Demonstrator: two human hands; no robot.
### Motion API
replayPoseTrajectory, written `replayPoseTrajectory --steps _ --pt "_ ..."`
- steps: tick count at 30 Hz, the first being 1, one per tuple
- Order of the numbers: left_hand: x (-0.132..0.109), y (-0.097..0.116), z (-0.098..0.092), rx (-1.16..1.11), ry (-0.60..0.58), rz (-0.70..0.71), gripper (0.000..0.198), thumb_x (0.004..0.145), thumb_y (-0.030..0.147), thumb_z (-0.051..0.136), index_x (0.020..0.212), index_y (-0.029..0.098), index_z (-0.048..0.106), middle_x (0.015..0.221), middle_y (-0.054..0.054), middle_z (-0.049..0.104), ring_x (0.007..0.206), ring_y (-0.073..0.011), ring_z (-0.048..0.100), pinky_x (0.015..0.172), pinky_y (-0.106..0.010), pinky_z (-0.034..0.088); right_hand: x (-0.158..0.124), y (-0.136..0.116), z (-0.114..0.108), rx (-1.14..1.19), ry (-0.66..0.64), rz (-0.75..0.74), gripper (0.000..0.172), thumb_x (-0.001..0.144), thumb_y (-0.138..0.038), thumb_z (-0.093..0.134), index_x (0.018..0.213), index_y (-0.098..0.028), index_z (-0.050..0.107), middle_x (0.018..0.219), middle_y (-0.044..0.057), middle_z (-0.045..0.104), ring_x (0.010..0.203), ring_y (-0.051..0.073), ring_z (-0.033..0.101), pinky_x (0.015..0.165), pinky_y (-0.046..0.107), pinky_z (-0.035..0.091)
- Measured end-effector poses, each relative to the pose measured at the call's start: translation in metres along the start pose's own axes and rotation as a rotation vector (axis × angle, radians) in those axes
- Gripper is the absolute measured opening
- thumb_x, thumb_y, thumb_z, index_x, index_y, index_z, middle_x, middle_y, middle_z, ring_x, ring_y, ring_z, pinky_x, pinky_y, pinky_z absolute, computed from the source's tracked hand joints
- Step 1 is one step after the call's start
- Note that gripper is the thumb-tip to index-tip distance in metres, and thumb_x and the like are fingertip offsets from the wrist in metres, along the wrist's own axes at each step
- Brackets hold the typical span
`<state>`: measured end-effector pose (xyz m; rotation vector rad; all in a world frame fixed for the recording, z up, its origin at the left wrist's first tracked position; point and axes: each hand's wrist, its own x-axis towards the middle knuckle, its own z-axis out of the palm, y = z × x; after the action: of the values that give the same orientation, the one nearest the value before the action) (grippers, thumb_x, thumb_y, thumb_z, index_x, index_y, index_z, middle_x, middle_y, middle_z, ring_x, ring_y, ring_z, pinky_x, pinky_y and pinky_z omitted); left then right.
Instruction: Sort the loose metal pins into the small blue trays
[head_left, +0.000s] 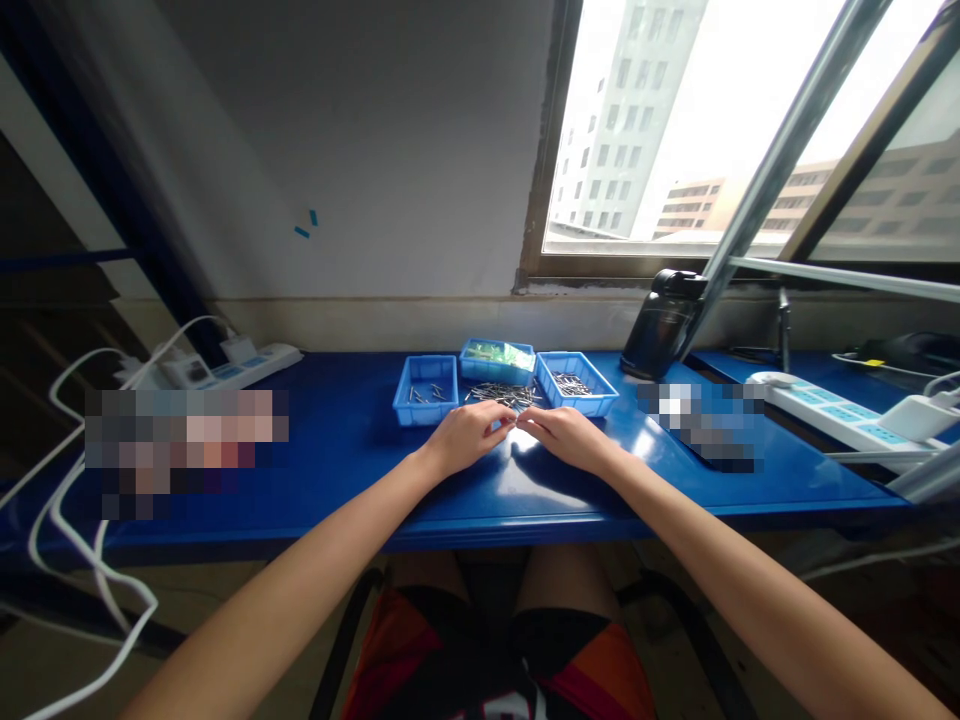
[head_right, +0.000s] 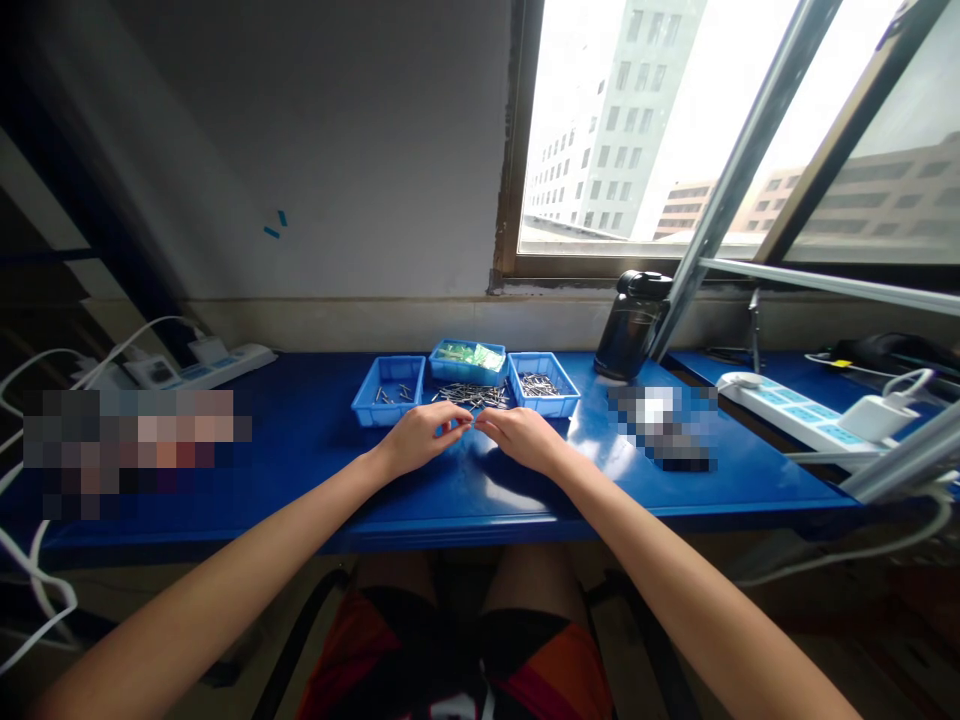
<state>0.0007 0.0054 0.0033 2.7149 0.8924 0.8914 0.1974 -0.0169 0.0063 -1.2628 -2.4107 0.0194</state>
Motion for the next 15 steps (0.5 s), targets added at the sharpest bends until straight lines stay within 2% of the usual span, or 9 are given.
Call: replayPoseTrajectory --steps 4,9,15 --pt "-0.0011 0.0028 -0.0003 -0.019 -0.032 -0.021 0.014 0.080 0.025 0.050 0.092 0.020 0.057 0.082 0.001 0.062 0.069 -0.0105 0.058 0.064 -0.020 0.044 0.0004 0.0002 -0.0001 0.005 -0.052 -0.007 0.029 0.091 -0.036 0.037 0.098 -0.019 0.060 0.067 0.002 0.063 0.059 0.013 0.057 0.056 0.021 0.035" --pt "-0.0013 0.0031 -0.0013 0.075 -0.041 -0.118 0.013 0.081 0.028 0.049 0.088 0.019 0.055 0.074 0.002 0.063 0.064 -0.0120 0.059 0.059 -0.020 0.042 -0.0005 0.0004 -0.0025 0.005 -0.020 0.031 0.031 0.089 -0.039 0.041 0.107 -0.019 0.055 0.059 -0.001 0.059 0.053 0.012 0.053 0.054 0.020 0.033" --pt "-0.0001 0.0007 -0.0010 0.144 -0.074 -0.070 0.020 0.087 0.033 0.043 0.090 0.020 0.058 0.083 0.000 0.065 0.072 -0.0132 0.060 0.062 -0.021 0.042 -0.0003 0.0008 -0.0012 -0.012 -0.038 -0.038 0.030 0.092 -0.035 0.034 0.097 -0.020 0.059 0.070 0.003 0.064 0.062 0.013 0.058 0.058 0.021 0.035"
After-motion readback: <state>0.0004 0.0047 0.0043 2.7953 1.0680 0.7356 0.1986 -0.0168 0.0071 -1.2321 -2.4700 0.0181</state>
